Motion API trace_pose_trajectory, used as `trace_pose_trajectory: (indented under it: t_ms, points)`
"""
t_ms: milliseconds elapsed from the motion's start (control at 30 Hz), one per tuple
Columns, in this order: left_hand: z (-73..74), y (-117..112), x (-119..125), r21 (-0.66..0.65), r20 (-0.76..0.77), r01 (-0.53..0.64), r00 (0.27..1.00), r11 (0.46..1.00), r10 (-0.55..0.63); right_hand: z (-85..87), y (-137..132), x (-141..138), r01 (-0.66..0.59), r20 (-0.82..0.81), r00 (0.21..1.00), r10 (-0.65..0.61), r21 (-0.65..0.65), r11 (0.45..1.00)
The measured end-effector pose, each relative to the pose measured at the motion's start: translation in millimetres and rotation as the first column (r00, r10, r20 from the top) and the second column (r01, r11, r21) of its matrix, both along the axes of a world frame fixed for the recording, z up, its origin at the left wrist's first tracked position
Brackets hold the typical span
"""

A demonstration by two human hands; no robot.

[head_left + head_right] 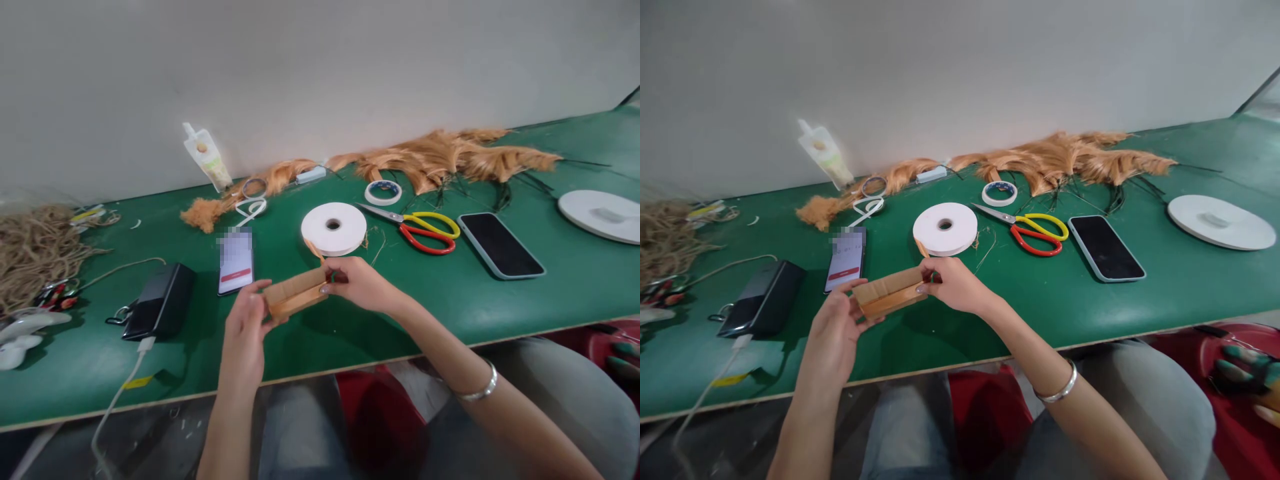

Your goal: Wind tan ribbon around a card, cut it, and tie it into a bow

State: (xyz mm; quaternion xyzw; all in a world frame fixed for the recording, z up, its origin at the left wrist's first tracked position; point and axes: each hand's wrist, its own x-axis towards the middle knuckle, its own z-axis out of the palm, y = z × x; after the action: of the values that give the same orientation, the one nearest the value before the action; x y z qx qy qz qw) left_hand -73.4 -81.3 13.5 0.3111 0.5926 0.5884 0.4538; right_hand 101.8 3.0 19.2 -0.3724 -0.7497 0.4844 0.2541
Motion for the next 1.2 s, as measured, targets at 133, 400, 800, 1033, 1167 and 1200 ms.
trace_pose_trajectory:
  t_ms: [133,400,800,1033,1167,1200]
  points:
    - [-11.5,-8,0,0.002,-0.251,0.069,0.966,0.998,-0.066,-2.5,-2,-1,-0.004,0.028,1.000,0.003,0.037,0.999]
    - [-10.6,-2,4,0.010,-0.136,0.022,0.990,1.000,-0.021,3.5,-1,4,-0.086,0.053,0.995,0.085,0.016,0.996]
    - [-1.8,2,1,-0.018,0.117,-0.036,0.992,0.999,0.038,-3.1,-2,2,-0.019,0.055,0.998,0.007,0.223,0.975]
    - [-3.0,12,14,-0.132,0.429,0.100,0.903,0.986,-0.034,0.3,-3,-2,0.083,-0.137,0.985,-0.104,-0.152,0.985]
    - [-4.3,19,26,-0.128,0.601,0.166,0.797,0.978,-0.057,0.8,-5,-4,0.007,-0.281,0.950,-0.137,-0.418,0.908]
    - [-5.1,20,28,-0.135,0.633,0.164,0.773,0.977,-0.043,0.9,-6,-5,-0.001,-0.286,0.948,-0.141,-0.444,0.896]
